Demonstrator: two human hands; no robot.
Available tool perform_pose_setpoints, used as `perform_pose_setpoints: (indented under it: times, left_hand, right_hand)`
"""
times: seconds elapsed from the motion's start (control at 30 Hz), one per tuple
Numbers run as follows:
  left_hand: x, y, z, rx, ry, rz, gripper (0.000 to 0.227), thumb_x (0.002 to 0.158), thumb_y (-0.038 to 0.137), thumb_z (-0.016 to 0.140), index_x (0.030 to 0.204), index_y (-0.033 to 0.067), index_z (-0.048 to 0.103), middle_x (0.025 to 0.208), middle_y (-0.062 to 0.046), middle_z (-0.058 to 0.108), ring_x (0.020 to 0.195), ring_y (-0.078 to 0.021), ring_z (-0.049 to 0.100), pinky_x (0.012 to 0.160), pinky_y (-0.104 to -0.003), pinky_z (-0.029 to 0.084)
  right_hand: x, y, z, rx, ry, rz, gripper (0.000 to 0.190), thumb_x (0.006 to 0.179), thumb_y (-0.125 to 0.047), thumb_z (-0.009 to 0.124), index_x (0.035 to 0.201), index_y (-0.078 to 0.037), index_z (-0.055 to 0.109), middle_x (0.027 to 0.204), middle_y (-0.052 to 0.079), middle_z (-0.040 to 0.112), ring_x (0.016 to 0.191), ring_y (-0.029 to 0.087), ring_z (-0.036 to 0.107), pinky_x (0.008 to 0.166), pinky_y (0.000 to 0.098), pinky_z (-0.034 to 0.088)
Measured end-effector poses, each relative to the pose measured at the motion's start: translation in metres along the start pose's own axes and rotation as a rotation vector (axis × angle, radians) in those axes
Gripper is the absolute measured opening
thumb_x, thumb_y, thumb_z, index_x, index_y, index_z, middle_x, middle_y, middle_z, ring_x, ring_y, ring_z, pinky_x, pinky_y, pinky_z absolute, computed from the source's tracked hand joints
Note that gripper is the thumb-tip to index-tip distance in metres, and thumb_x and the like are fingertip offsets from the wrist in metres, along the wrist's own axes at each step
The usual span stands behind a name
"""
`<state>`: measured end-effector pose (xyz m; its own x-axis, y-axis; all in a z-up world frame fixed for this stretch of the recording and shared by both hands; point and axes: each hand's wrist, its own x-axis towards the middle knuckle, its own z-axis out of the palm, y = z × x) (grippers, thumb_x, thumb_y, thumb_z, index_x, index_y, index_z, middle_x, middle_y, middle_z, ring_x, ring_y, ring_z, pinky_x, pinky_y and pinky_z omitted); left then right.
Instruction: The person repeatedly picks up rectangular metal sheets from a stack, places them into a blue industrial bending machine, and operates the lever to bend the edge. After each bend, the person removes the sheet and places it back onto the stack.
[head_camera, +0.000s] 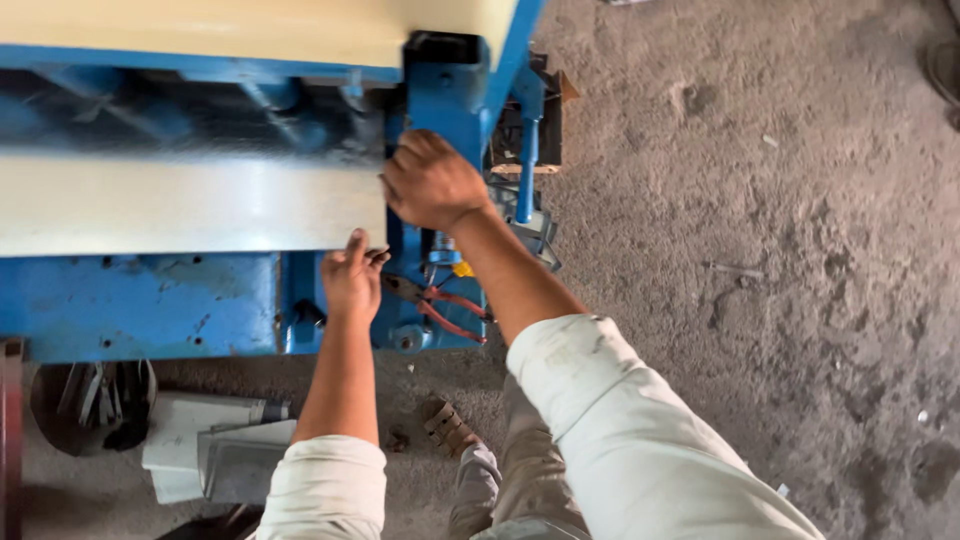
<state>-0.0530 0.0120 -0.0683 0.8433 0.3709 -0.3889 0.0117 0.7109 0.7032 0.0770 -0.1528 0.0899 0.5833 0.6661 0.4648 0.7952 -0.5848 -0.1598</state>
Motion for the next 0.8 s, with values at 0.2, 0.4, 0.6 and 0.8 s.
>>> perform_pose_setpoints:
  times: [0.2, 0.4, 0.6, 0.8]
  left_hand:
    - [-0.014, 0.022, 0.017, 0.06, -0.035, -0.07, 0.022, 0.089, 0.018, 0.077, 0.101, 0.0033, 0.065, 0.09, -0.009, 0.069, 0.078, -0.0234, 0.069, 0.084, -0.044, 0.061]
    - [-0.01, 0.016, 0.012, 0.086, 0.007, -0.034, 0.035, 0.093, 0.018, 0.081, 0.104, 0.0008, 0.053, 0.093, -0.011, 0.067, 0.081, -0.027, 0.069, 0.086, -0.05, 0.063]
    - [-0.003, 0.012, 0.017, 0.149, 0.033, -0.019, 0.038, 0.087, 0.024, 0.08, 0.104, -0.0005, 0.056, 0.093, -0.016, 0.069, 0.072, -0.0293, 0.071, 0.069, -0.044, 0.064]
    - [0.01, -0.005, 0.012, 0.26, 0.139, -0.023, 0.044, 0.086, 0.034, 0.079, 0.09, 0.0029, 0.048, 0.073, -0.016, 0.067, 0.06, -0.0272, 0.071, 0.054, -0.039, 0.062]
  right_hand:
    - [-0.004, 0.004, 0.001, 0.056, 0.023, 0.037, 0.018, 0.083, -0.023, 0.07, 0.083, -0.006, 0.069, 0.093, 0.011, 0.071, 0.109, 0.031, 0.061, 0.104, 0.0435, 0.049]
    - [-0.003, 0.004, -0.001, 0.065, -0.025, 0.058, 0.019, 0.082, -0.024, 0.07, 0.085, -0.005, 0.07, 0.096, 0.01, 0.072, 0.112, 0.03, 0.06, 0.105, 0.042, 0.047]
    - [-0.002, 0.009, 0.008, 0.021, -0.075, 0.043, 0.02, 0.078, -0.026, 0.069, 0.086, -0.007, 0.071, 0.095, 0.01, 0.07, 0.113, 0.029, 0.059, 0.105, 0.042, 0.046]
    - [-0.004, 0.011, 0.011, -0.039, -0.174, 0.021, 0.019, 0.08, -0.028, 0.068, 0.086, -0.01, 0.07, 0.096, 0.007, 0.068, 0.117, 0.027, 0.058, 0.106, 0.0416, 0.046]
